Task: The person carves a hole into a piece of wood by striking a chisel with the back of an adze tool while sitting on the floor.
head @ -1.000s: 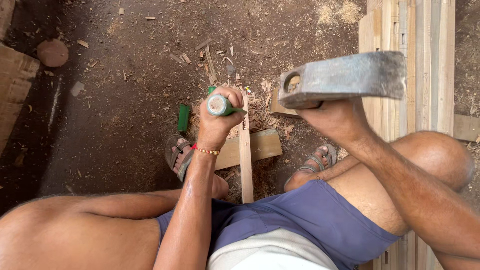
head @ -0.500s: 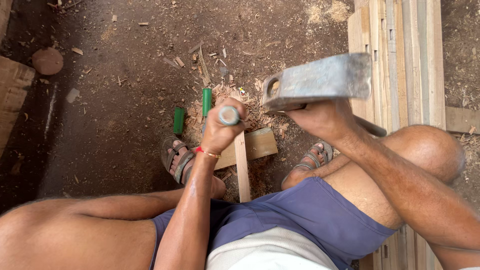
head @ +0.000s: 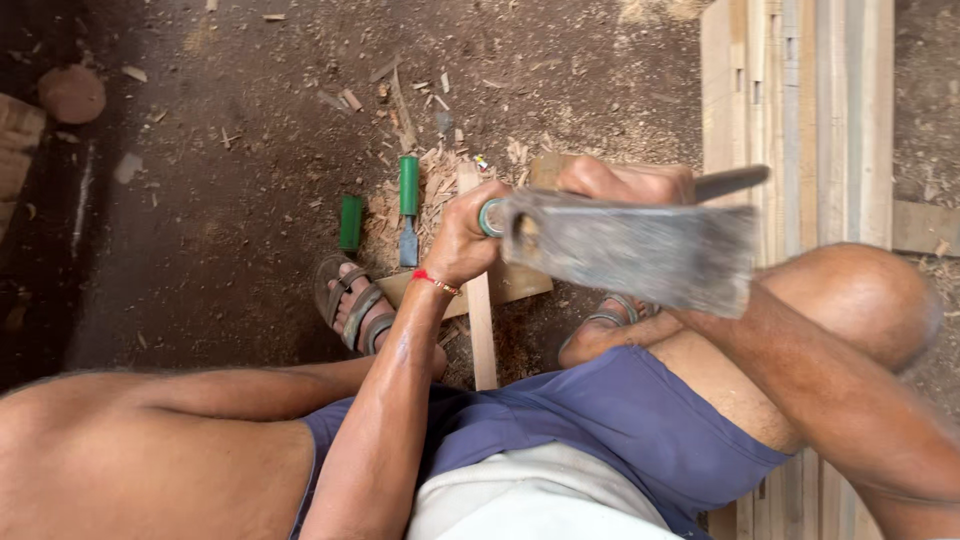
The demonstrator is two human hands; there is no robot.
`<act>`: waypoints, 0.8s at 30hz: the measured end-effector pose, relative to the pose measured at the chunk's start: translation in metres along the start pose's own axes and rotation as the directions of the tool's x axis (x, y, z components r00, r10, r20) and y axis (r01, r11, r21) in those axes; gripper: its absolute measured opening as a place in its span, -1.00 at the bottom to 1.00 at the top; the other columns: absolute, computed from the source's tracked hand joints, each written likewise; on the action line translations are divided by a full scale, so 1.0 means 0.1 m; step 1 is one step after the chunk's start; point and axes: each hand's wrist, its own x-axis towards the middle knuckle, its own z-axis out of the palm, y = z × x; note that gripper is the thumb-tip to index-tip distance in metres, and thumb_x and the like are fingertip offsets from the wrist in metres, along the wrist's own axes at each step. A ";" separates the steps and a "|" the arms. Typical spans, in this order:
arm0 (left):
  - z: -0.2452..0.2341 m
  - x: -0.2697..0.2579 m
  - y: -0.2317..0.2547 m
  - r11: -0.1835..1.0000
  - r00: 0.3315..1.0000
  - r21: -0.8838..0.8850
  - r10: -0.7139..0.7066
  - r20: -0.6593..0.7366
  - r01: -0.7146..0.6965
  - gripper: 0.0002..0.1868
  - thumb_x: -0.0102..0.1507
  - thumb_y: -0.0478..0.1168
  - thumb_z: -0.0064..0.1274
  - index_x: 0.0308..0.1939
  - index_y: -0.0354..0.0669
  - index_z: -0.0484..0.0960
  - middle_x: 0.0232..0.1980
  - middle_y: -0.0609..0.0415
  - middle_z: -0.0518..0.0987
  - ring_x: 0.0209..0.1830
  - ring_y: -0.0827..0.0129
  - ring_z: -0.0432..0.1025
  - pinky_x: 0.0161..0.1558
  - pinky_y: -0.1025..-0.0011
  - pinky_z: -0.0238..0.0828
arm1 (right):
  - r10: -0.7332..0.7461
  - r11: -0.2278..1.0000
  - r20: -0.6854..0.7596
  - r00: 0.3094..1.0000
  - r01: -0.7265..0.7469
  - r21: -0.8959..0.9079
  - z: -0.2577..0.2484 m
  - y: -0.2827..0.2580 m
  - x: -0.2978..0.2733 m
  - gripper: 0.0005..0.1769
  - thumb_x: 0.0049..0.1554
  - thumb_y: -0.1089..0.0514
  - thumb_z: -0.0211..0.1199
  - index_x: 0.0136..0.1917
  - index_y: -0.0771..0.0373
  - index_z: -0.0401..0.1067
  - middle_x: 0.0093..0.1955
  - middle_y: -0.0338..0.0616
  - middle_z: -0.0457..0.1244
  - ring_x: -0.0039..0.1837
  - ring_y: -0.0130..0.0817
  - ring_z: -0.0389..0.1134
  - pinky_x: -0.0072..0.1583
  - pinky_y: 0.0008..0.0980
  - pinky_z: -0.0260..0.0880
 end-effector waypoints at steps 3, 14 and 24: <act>0.01 0.03 -0.04 0.990 0.999 -0.133 -0.036 0.025 0.038 -0.77 0.23 -0.31 0.32 -0.11 -0.22 0.59 -0.17 0.11 0.59 -0.12 0.45 0.47 -0.04 0.40 0.48 | 0.035 0.998 0.062 0.997 -0.031 -0.058 0.05 -0.04 0.06 -0.78 0.22 0.03 0.36 -0.04 0.19 0.43 -0.36 -0.23 0.30 -0.36 -0.39 0.34 -0.35 -0.35 0.37; 0.01 0.06 -0.22 0.971 0.984 -0.156 -0.177 0.030 0.180 -0.69 0.17 -0.25 0.39 -0.11 -0.21 0.59 -0.10 0.10 0.63 -0.08 0.48 0.52 0.01 0.39 0.55 | 0.286 0.935 0.303 0.909 -0.196 -0.296 0.36 0.01 0.22 -0.82 0.22 0.20 0.32 -0.25 0.09 0.50 -0.42 -0.22 0.32 -0.48 -0.46 0.28 -0.47 -0.46 0.32; 0.04 0.04 -0.02 0.974 0.984 -0.206 -0.119 -0.131 0.091 -0.72 0.06 -0.49 0.16 -0.19 -0.18 0.58 -0.22 0.22 0.59 -0.16 0.53 0.47 -0.06 0.51 0.43 | 0.425 0.811 0.202 0.882 -0.470 0.348 -0.18 -0.08 0.01 -0.85 0.20 0.14 0.34 -0.05 0.17 0.39 -0.27 -0.27 0.30 -0.26 -0.51 0.33 -0.26 -0.45 0.44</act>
